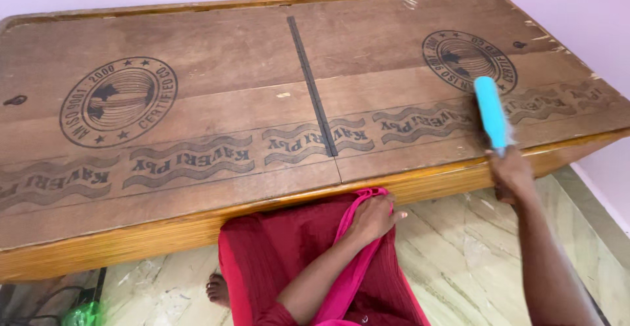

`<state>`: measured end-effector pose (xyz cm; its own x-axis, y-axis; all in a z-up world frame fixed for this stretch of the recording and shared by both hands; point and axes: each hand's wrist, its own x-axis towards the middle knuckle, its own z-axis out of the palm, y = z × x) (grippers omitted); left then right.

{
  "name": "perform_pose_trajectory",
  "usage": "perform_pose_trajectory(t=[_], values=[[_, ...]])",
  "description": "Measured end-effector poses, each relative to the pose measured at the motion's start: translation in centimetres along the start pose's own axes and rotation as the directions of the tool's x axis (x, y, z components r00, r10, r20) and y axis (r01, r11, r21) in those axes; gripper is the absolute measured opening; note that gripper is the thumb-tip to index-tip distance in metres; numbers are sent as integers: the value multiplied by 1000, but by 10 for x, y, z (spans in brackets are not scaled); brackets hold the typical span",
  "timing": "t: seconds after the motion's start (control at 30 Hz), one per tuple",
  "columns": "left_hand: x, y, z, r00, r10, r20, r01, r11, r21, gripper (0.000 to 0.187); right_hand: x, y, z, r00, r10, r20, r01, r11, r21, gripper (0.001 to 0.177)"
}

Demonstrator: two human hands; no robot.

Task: The person uses a blue-handled brush to sweep dust and debris off the surface of a large wooden table. They systematically move the brush across the entire tabletop, including the edges and corners, to remove loose particles.

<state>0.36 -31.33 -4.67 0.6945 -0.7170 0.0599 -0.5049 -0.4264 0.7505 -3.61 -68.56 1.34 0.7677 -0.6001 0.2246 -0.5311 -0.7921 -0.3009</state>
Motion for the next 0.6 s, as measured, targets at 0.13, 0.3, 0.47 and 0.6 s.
perform_pose_trajectory(t=[0.13, 0.3, 0.47, 0.6], values=[[7, -45, 19, 998, -29, -57, 28, 999, -26, 53, -56, -203, 35, 883, -420, 210, 289, 839, 462, 39], [0, -90, 40, 935, 116, -334, -184, 967, -177, 59, -138, -345, 4, 606, -714, 350, 471, 677, 566, 46], [24, -51, 23, 984, -153, 96, 167, 971, -172, 59, -93, -318, -14, 662, -557, 501, 329, 817, 474, 46], [64, 8, 41, 878, -16, 478, -194, 901, 389, 45, -33, -217, -20, 860, -164, 483, -74, 897, 436, 37]])
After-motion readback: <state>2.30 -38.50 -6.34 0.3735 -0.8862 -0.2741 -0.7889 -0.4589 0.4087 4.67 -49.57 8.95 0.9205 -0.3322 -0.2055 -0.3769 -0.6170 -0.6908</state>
